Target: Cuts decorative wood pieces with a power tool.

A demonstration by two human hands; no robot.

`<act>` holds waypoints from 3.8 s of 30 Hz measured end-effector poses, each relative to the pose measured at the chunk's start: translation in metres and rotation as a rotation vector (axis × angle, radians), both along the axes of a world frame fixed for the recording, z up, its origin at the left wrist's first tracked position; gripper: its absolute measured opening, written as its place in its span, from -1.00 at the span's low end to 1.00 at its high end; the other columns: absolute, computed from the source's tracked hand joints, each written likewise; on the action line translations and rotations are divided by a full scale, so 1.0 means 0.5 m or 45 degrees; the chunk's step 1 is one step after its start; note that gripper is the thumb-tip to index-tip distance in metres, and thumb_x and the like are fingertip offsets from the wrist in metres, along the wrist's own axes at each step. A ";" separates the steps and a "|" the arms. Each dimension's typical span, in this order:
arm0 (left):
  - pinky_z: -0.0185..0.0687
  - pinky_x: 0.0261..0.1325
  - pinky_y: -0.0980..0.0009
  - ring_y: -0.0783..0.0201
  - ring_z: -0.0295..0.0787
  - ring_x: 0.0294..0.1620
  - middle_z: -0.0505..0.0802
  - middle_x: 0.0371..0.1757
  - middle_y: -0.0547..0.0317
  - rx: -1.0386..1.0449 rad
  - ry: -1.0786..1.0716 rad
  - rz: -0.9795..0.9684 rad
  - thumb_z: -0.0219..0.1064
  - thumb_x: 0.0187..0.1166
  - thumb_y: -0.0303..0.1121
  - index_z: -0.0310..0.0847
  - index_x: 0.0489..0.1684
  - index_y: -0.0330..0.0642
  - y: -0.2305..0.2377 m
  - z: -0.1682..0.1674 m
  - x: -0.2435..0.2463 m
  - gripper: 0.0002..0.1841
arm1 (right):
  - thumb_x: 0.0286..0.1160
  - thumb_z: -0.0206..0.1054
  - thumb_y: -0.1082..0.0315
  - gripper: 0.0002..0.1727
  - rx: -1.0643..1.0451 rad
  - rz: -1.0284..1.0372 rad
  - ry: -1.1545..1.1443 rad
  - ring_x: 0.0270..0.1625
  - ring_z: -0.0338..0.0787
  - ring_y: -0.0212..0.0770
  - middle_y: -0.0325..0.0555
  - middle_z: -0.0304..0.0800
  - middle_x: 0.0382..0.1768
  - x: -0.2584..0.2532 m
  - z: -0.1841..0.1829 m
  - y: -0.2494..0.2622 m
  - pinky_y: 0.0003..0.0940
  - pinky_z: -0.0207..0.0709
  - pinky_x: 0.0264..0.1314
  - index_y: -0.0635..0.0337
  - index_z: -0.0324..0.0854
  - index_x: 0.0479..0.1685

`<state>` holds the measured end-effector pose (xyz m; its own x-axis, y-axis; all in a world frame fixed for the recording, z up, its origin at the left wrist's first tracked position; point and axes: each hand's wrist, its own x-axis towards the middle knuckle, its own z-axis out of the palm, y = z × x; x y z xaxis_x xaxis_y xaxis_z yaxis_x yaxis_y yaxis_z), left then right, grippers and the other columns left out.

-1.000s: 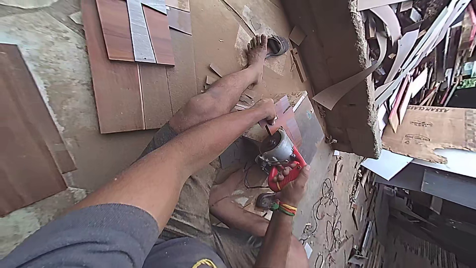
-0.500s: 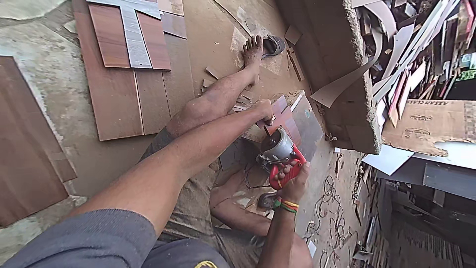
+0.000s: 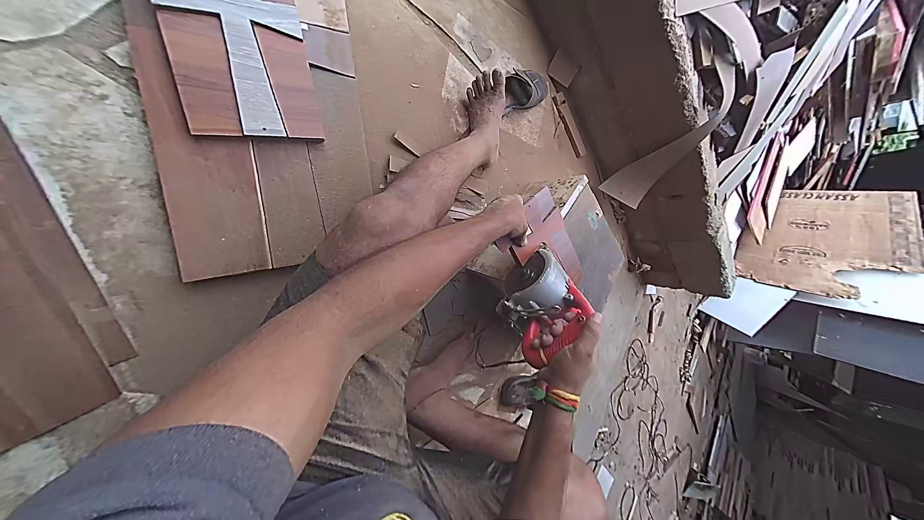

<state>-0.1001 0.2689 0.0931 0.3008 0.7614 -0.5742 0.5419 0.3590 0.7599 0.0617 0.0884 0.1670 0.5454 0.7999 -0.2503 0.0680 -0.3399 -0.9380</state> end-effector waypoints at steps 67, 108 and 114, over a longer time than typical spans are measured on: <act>0.66 0.31 -0.20 -0.20 0.70 0.36 0.73 0.30 -0.27 -0.026 0.013 -0.033 0.81 0.06 -0.20 0.45 0.46 -0.29 0.013 -0.013 0.004 -0.12 | 0.91 -0.34 -0.18 -0.30 -0.001 -0.069 0.009 -0.86 0.52 -0.28 -0.25 0.47 -0.82 0.008 0.004 0.051 -0.27 0.55 -0.84 0.17 0.50 -0.27; 0.67 0.27 -0.19 -0.20 0.74 0.30 0.75 0.25 -0.32 -0.021 0.040 -0.035 0.77 0.16 -0.21 0.47 0.44 -0.39 0.011 -0.006 0.006 -0.18 | 0.90 -0.29 -0.21 -0.31 -0.028 -0.019 -0.004 -0.85 0.53 -0.27 -0.24 0.46 -0.80 0.004 0.015 0.046 -0.26 0.57 -0.82 0.18 0.49 -0.28; 0.65 0.29 -0.16 -0.18 0.73 0.30 0.76 0.23 -0.29 -0.025 0.049 -0.025 0.74 0.20 -0.23 0.49 0.41 -0.36 0.008 0.004 0.006 -0.23 | 0.92 -0.11 -0.04 -0.44 -0.058 0.030 0.076 -0.83 0.54 -0.31 -0.21 0.51 -0.76 0.012 0.061 -0.045 -0.34 0.55 -0.82 0.27 0.55 -0.19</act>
<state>-0.0971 0.2728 0.0952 0.2930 0.7438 -0.6008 0.5779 0.3628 0.7310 0.0679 0.0660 0.1976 0.5093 0.7994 -0.3187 0.0207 -0.3816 -0.9241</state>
